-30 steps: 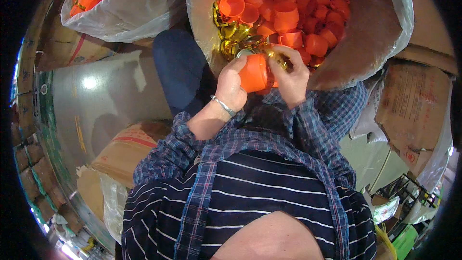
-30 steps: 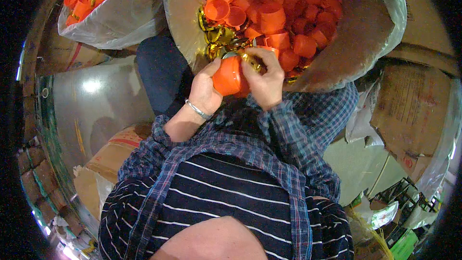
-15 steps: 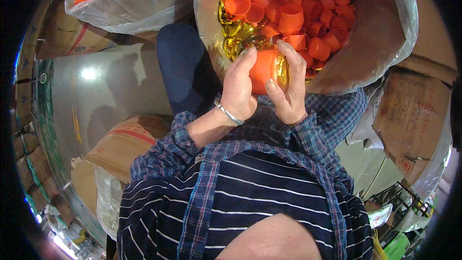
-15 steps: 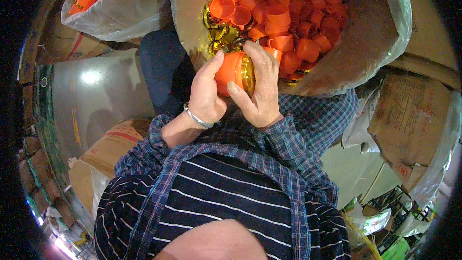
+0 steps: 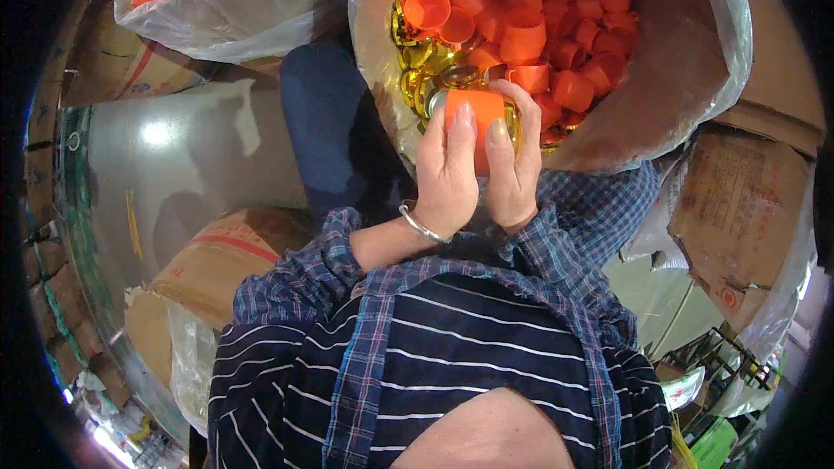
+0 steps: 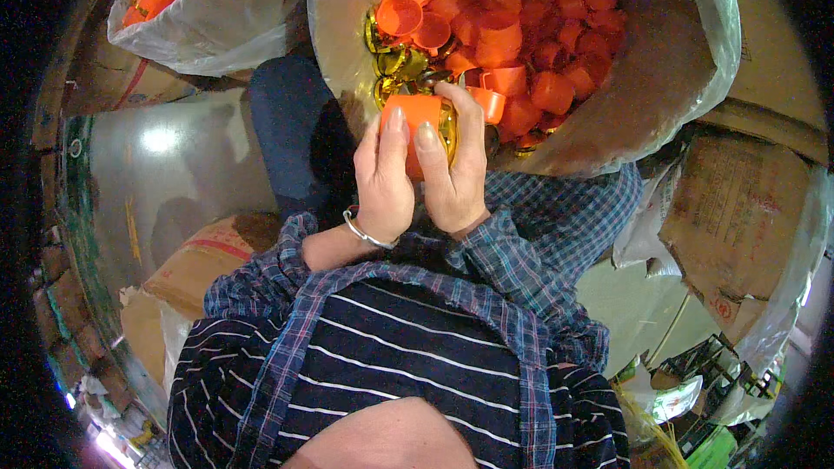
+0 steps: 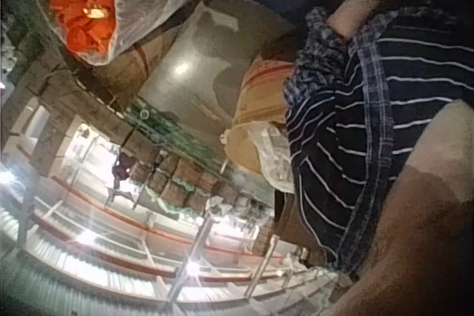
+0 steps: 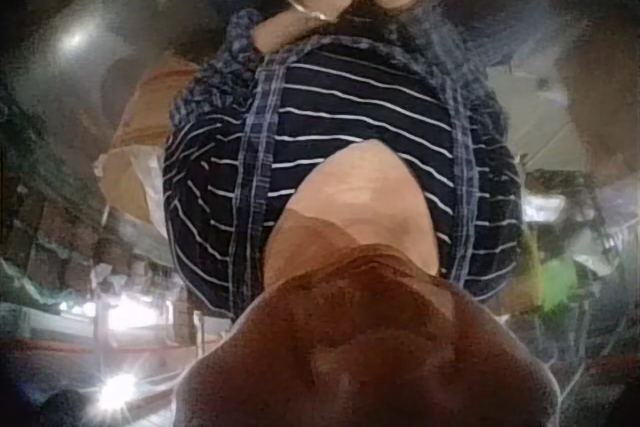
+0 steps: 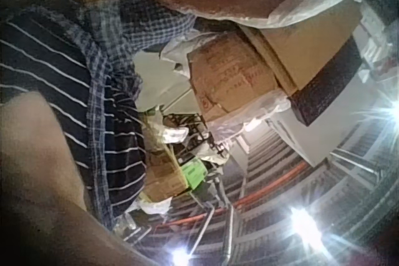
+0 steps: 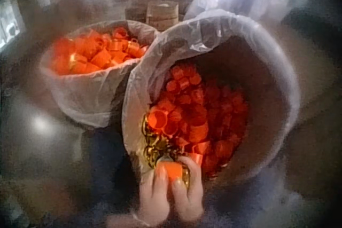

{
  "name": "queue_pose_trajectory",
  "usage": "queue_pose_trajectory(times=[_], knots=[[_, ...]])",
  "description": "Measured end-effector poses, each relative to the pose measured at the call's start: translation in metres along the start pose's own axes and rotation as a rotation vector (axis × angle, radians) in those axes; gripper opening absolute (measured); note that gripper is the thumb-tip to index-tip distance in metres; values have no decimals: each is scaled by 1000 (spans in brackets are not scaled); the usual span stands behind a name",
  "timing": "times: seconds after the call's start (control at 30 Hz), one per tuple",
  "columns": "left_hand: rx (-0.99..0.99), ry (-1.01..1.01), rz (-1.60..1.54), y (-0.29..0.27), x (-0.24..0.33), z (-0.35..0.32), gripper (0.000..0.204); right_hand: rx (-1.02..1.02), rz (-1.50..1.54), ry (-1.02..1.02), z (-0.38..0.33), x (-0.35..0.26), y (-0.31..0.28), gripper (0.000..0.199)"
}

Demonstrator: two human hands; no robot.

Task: The person sits on the floor and repeatedly picks orange plastic cups and gold metallic discs from a large bag. They press each disc into the base of a cup and place the assembled unit into a second bag. The process continues with multiple items handled one at a time.

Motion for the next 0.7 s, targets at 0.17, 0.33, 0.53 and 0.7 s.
queue_pose_trajectory(times=[0.17,0.33,0.53,0.7], knots=[[-56,-404,-234,-7,-20,21,31,-5,-277,-404,0,-8,-2,58],[-177,-415,-293,-12,-23,35,32,-46,-21,0,13,11,-6,45],[-486,104,479,-6,1,21,37,106,481,566,4,36,5,41],[-3,-661,-495,-9,-33,31,30,-15,-330,-204,10,8,-5,45]])
Point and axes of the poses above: each hand's wrist, its own z-axis towards the middle knuckle, its own y-axis out of the palm, x = y × z, the point moved 5 cm from there along z, towards the middle knuckle, and after that the axes turned 3 degrees about y, right-handed, at the moved point
